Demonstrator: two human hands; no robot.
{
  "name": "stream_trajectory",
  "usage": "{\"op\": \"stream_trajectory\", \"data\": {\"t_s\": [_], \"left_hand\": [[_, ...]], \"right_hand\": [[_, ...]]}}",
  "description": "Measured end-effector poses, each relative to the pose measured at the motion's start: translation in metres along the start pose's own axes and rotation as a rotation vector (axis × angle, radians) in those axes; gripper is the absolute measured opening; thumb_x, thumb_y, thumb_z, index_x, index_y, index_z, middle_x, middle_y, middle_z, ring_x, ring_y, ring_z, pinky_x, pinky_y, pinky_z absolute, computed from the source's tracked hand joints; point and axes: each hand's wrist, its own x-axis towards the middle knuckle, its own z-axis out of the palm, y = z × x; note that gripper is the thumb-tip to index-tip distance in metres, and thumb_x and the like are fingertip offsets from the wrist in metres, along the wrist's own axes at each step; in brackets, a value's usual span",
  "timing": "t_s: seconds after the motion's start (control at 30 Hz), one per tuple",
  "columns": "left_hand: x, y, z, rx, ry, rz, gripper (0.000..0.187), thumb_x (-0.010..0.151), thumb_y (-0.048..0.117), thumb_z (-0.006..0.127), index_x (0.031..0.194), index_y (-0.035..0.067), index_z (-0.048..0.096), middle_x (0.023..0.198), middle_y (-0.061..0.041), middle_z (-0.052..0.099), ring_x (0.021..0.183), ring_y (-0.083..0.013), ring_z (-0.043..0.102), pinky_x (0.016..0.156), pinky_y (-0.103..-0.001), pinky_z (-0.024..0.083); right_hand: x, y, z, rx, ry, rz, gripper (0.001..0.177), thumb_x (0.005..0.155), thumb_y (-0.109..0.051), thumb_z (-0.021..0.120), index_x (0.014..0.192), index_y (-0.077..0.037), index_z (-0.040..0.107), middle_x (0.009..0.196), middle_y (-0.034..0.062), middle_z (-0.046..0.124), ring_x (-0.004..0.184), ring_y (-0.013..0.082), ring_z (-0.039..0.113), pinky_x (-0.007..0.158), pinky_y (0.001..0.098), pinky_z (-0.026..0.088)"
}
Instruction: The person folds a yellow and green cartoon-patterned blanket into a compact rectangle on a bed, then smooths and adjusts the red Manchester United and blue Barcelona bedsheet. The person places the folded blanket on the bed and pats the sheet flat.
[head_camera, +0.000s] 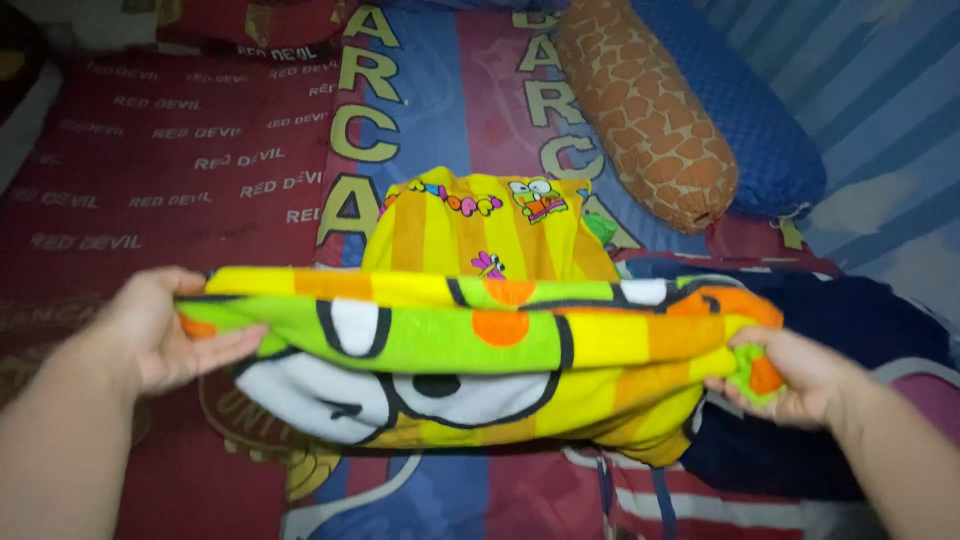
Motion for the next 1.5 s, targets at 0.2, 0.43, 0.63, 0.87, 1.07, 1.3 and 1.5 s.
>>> {"op": "stream_trajectory", "data": {"t_s": [0.2,0.43,0.63,0.87,1.07,1.3,1.5], "left_hand": [[0.077,0.086,0.058,0.022,-0.138,0.338,0.050,0.098,0.034,0.044,0.137,0.003,0.049,0.137,-0.022,0.059,0.124,-0.0409,0.065,0.098,-0.049,0.061],[0.126,0.095,0.118,0.036,-0.112,0.671,0.081,0.089,0.031,0.058,0.158,0.024,0.017,0.158,-0.005,0.029,0.141,-0.0356,0.039,0.107,-0.050,0.041],[0.175,0.000,0.108,0.286,-0.037,0.428,0.074,0.096,0.026,0.056,0.162,0.021,0.023,0.158,-0.007,0.046,0.138,-0.0307,0.053,0.101,-0.043,0.048],[0.231,-0.111,0.083,0.610,-0.036,0.076,0.059,0.096,0.024,0.058,0.153,0.017,0.049,0.139,-0.009,0.065,0.118,-0.0274,0.064,0.085,-0.040,0.048],[0.253,-0.164,0.076,0.959,0.010,-0.007,0.060,0.092,0.026,0.069,0.149,0.014,0.054,0.142,-0.013,0.061,0.124,-0.0287,0.060,0.100,-0.040,0.047],[0.266,-0.181,0.080,0.924,0.198,0.069,0.083,0.077,0.016,0.085,0.146,0.009,0.039,0.143,-0.019,0.052,0.122,-0.0366,0.056,0.100,-0.047,0.049],[0.274,-0.178,0.089,0.764,0.006,-0.095,0.051,0.084,0.022,0.078,0.132,0.007,0.066,0.123,-0.013,0.074,0.103,-0.0318,0.068,0.082,-0.041,0.051]], "right_hand": [[0.029,-0.132,0.049,0.042,-0.063,-0.185,0.050,0.096,-0.029,0.051,0.144,-0.015,0.055,0.131,0.0183,0.064,0.106,0.0322,0.067,0.082,0.0381,0.058],[0.074,-0.165,0.116,0.609,-0.282,-0.441,0.072,0.100,-0.028,0.056,0.155,0.002,0.021,0.154,0.0320,0.042,0.142,0.0471,0.047,0.116,0.0561,0.036],[0.176,-0.065,0.116,0.325,-0.238,-0.200,0.074,0.099,-0.031,0.054,0.151,0.017,0.031,0.157,0.0301,0.045,0.143,0.0387,0.050,0.118,0.0470,0.041],[0.193,0.037,0.137,0.256,-0.064,0.042,0.057,0.100,-0.022,0.049,0.149,0.004,0.036,0.153,0.0251,0.046,0.140,0.0415,0.049,0.114,0.0529,0.045],[0.234,0.075,0.129,0.255,0.147,0.258,0.046,0.101,-0.018,0.050,0.146,-0.008,0.043,0.150,0.0209,0.050,0.139,0.0430,0.051,0.111,0.0567,0.046],[0.217,0.071,0.150,0.453,0.301,0.299,0.035,0.104,-0.021,0.058,0.138,-0.013,0.051,0.143,0.0176,0.055,0.127,0.0459,0.053,0.114,0.0698,0.032],[0.231,0.073,0.149,0.408,0.319,0.310,0.037,0.095,-0.042,0.061,0.129,-0.028,0.062,0.129,-0.0059,0.071,0.119,0.0225,0.065,0.111,0.0672,0.031]]}}
